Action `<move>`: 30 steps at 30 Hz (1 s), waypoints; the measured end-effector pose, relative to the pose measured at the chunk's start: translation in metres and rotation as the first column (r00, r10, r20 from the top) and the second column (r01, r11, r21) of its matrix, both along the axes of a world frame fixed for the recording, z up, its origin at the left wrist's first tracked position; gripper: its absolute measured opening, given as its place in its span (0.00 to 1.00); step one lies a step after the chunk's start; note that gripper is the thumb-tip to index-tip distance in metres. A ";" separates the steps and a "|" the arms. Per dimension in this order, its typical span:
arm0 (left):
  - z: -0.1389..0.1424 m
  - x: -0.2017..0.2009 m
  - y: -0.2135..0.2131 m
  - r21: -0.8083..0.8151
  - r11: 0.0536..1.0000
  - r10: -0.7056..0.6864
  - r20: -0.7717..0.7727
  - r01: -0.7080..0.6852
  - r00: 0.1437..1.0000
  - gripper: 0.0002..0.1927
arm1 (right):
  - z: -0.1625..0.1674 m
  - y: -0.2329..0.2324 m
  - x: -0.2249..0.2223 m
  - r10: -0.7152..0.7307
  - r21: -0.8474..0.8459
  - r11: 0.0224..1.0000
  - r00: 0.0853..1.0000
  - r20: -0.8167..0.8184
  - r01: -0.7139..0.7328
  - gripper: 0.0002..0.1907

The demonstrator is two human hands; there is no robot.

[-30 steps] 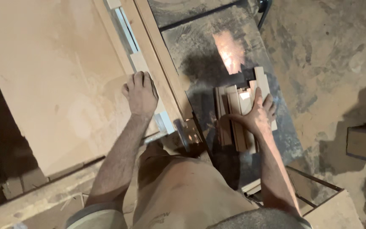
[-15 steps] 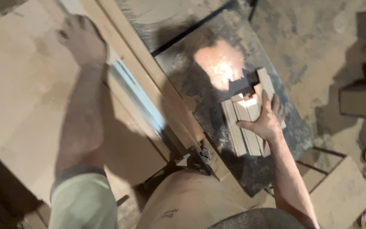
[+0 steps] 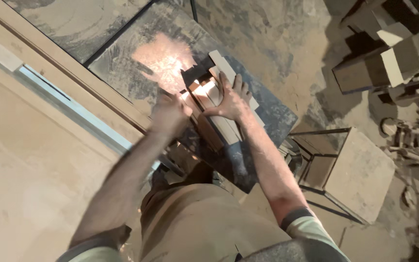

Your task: The person carries a basket of narrow wooden strips to a table saw, then cuts the strips into shorter pieces one at a time, guiding each strip against the fence with both hands. Cut pieces are stacked on the saw table, and the person gathers the finished strips back into the basket.

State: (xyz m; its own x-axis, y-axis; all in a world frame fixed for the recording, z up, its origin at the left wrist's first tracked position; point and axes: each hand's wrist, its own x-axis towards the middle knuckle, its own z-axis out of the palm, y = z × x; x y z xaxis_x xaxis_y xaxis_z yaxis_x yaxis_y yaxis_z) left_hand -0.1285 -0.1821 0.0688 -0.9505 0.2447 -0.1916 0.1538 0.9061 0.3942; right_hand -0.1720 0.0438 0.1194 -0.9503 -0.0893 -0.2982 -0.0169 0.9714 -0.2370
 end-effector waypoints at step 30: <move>-0.041 0.132 -0.092 0.437 0.546 0.837 -0.233 -0.715 0.496 0.20 | -0.007 0.000 -0.003 0.151 0.101 0.984 0.988 -0.029 -0.148 0.77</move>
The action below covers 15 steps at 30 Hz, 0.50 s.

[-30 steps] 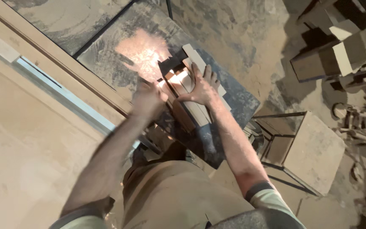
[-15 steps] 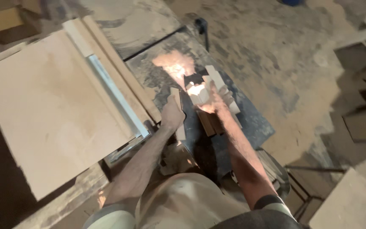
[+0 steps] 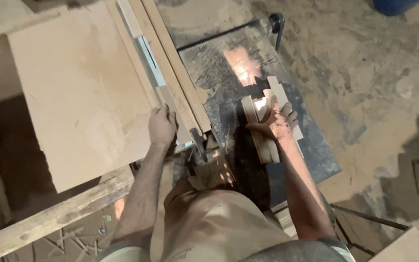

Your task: The person carries a basket of narrow wooden strips to a table saw, then cuts the strips into shorter pieces one at a time, guiding each strip against the fence with both hands. Cut pieces are stacked on the saw table, and the person gathers the finished strips back into the basket.

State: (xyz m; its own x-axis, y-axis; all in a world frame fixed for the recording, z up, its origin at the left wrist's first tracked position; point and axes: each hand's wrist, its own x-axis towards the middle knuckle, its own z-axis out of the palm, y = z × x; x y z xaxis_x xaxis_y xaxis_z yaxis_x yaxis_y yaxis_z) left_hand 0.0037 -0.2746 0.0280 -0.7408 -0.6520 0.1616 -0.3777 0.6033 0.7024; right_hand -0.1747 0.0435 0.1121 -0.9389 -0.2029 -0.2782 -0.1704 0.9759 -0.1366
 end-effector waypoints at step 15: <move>0.000 -0.086 -0.088 -0.472 0.878 -0.035 0.107 0.082 0.994 0.16 | 0.015 -0.024 0.003 -0.071 0.039 0.997 0.994 0.078 0.068 0.74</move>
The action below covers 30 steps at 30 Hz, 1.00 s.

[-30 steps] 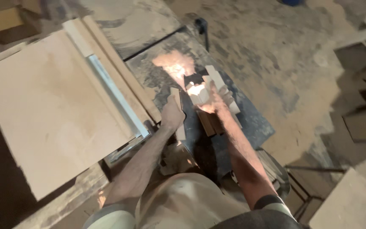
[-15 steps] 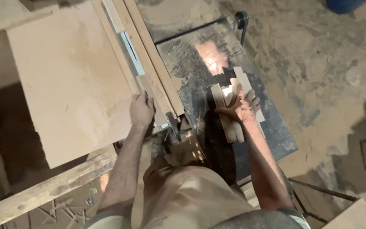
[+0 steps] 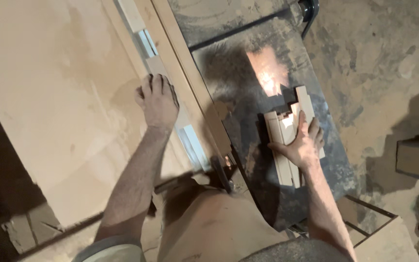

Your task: The person carries a basket of narrow wooden strips to a table saw, then cuts the strips into shorter pieces one at a time, guiding each strip against the fence with both hands. Cut pieces are stacked on the saw table, and the person gathers the finished strips back into the basket.

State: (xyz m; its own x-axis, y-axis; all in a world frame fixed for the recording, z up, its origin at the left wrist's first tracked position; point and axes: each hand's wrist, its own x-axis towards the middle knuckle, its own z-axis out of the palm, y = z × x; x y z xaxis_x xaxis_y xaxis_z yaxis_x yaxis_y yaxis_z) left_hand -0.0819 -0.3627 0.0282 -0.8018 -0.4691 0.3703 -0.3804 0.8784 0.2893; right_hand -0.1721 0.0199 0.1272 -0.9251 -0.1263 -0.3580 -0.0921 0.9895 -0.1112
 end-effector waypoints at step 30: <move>0.028 -0.042 0.239 0.822 0.495 -0.568 0.060 0.282 0.821 0.43 | -0.025 0.045 -0.010 0.043 -0.101 0.994 0.999 0.001 -0.043 0.78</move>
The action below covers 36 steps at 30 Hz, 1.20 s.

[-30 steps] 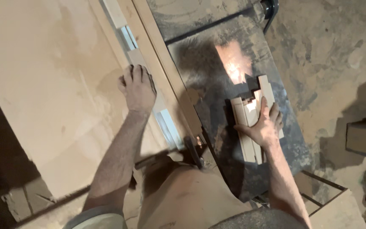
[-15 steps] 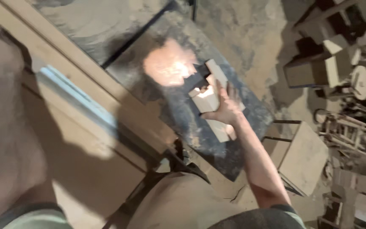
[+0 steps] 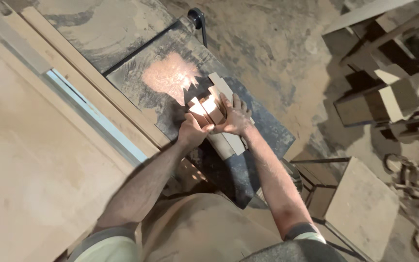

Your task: The person carries a basket of narrow wooden strips to a table saw, then cuts the strips into shorter pieces one at a time, guiding each strip against the fence with both hands. Cut pieces are stacked on the saw table, and the person gathers the finished strips back into the basket.

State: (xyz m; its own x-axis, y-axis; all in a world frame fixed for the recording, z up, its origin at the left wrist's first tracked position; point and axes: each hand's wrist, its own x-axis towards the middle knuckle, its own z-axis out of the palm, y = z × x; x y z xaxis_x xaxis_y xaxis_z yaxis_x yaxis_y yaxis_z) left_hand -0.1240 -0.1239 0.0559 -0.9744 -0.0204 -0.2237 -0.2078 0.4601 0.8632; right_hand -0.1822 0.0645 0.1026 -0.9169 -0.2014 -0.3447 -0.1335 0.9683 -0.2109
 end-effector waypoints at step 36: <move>-0.037 0.122 -0.135 -0.500 0.598 0.468 -0.417 -0.627 0.779 0.15 | -0.005 0.005 0.005 0.075 -0.082 0.993 0.995 -0.070 -0.081 0.72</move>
State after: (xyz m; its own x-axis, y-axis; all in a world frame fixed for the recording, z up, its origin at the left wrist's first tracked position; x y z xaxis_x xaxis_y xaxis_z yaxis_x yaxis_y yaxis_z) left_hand -0.0023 -0.2592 0.0193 -0.7498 -0.6140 0.2466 -0.4371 0.7395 0.5119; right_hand -0.1771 0.0694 0.0978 -0.9175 -0.2991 -0.2622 -0.2242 0.9334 -0.2802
